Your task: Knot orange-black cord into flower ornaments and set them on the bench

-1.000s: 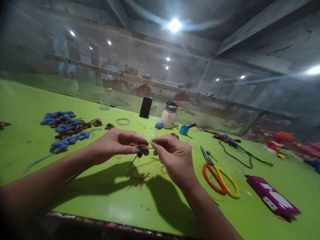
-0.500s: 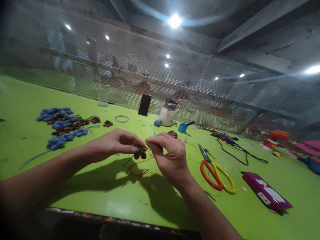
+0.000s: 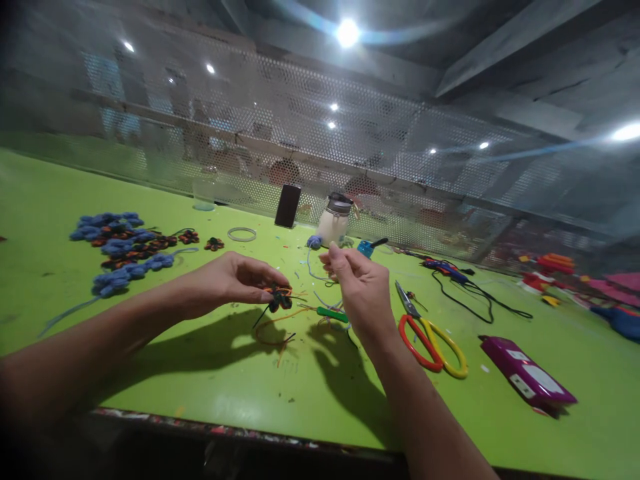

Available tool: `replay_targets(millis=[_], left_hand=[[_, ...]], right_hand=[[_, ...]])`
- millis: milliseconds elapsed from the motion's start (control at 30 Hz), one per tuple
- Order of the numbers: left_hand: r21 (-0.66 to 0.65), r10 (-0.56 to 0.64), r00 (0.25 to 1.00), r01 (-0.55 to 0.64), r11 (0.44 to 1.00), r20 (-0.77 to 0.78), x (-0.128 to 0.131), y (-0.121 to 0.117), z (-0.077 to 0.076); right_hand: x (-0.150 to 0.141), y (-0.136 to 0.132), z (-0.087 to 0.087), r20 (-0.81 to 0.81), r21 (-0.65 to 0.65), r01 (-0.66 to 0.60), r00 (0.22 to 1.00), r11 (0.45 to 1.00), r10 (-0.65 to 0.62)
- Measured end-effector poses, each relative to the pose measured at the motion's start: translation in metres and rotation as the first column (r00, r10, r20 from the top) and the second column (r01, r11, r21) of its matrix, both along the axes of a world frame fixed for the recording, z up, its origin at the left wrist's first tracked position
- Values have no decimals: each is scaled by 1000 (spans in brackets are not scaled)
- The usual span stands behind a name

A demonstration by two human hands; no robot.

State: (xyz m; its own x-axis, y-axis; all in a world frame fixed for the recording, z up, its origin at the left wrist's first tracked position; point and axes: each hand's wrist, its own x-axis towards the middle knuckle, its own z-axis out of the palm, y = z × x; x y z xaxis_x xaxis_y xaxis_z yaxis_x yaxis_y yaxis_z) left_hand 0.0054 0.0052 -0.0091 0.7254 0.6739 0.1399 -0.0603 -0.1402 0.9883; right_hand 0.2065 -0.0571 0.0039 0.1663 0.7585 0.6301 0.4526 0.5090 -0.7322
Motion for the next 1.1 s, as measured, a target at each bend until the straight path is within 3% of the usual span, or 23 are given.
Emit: replay_targets(millis=[200,300,433,667,867,1100], left_hand=[[-19,36,998,-35,999,49,0,1,0],[3,43,998,-44,999,55,0,1,1],[27,38,999,-39,999,37,0,1,1],[63,9,1000,-7,998,-30,1,-2,1],[114,15,991,0,994,-133,3,-4,2],[108,-55,991,69,992,-123,3,-2,-4]], right_hand=[[-1,-5,9,308,-307,-112,928,945,210],[-4,-8,10,340,-354,-138,902,925,265],[-6,-7,4,300,-352,-161,914,922,274],[-12,-6,-1,251,-234,-143,947,962,202],[-17,-6,-3,185,-295,-188,951,937,249],[-20,-3,-10,336,-198,-107,926,974,170]])
